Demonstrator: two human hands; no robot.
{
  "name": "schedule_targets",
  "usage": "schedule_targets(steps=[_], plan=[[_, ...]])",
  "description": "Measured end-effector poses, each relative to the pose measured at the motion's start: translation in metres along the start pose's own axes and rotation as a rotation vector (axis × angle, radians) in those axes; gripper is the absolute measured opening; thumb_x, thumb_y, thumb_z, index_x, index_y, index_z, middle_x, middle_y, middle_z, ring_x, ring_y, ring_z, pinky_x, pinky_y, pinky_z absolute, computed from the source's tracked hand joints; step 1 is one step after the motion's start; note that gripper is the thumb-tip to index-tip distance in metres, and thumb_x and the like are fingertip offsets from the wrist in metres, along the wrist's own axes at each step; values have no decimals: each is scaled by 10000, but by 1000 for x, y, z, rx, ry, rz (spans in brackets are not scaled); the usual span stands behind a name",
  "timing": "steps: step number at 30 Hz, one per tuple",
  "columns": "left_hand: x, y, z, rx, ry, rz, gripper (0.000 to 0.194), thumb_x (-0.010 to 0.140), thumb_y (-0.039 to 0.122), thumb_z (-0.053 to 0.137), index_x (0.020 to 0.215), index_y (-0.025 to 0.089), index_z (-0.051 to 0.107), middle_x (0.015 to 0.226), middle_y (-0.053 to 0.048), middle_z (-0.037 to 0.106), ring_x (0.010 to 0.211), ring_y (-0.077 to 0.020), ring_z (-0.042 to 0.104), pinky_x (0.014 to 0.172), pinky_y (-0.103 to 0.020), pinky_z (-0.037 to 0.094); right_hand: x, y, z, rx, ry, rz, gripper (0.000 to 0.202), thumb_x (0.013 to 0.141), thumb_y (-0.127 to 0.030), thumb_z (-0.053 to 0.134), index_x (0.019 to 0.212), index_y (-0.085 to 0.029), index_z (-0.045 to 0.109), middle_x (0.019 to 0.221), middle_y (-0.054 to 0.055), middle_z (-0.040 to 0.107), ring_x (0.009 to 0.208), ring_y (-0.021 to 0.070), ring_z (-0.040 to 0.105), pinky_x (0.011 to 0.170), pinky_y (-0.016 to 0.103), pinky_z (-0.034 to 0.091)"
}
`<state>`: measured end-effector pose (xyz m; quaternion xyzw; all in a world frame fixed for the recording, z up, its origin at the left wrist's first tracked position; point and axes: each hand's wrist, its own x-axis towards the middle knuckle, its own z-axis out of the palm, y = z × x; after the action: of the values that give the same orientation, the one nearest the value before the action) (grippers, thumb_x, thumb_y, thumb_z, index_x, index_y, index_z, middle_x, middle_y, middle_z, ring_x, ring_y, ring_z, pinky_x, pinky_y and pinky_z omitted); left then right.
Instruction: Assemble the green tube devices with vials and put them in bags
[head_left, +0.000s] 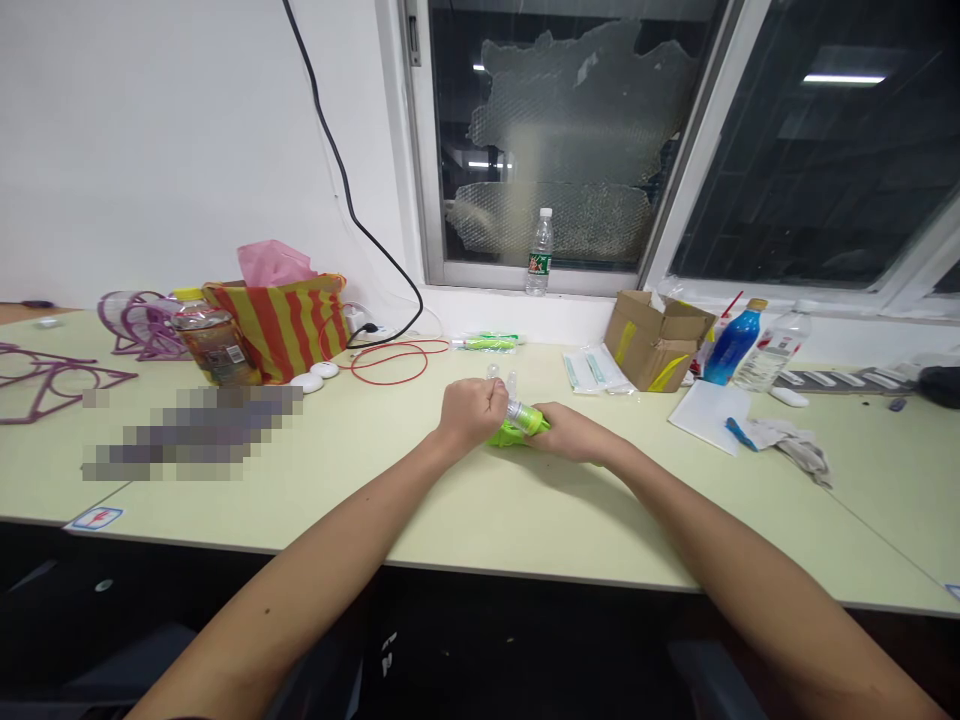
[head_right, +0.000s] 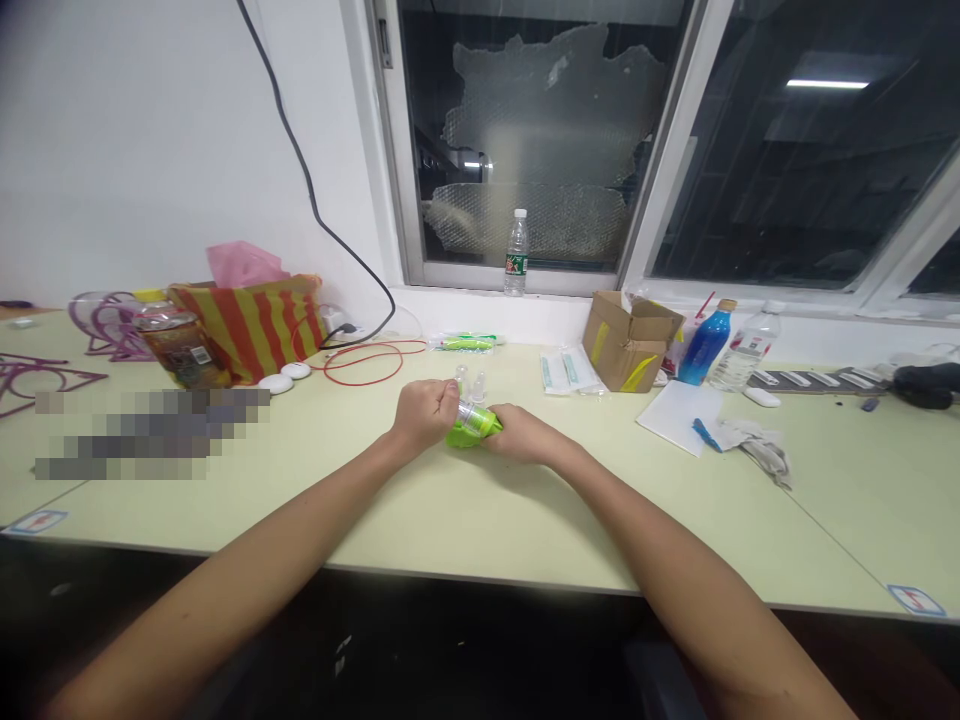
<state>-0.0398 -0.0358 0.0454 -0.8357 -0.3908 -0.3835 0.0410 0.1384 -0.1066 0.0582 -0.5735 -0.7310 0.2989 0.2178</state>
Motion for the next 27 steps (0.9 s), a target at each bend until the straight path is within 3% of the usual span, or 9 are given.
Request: schedule_targets(steps=[5,16,23,27], plan=[[1,0,1,18,-43,-69,469,927,308,322,555,180,576,520,-48,551,477,-152,407,538,-307,179,3,2,5,-236,144,27,113,782,-233,583,882,-184,565,861,39,650,693,152,542,569,224,332],[3,4,-2,-143,-72,-222,469,897,306,345,454,191,449,454,-10,421,460,-133,327,524,-302,188,-2,-14,9,-704,228,186,262,874,-197,481,1133,-234,498,920,99,635,793,234,616,580,265,337],[5,4,1,-254,-82,-348,434,854,313,403,436,202,378,451,7,342,458,-122,302,500,-297,176,-1,-15,12,-765,278,195,293,854,-183,501,1138,-250,522,879,96,646,789,252,628,591,276,360],[4,0,2,-370,-80,-317,446,879,342,399,468,199,300,479,18,274,469,-108,272,490,-288,180,2,-7,10,-592,309,139,188,806,-195,552,990,-230,570,839,66,636,732,214,595,556,249,342]])
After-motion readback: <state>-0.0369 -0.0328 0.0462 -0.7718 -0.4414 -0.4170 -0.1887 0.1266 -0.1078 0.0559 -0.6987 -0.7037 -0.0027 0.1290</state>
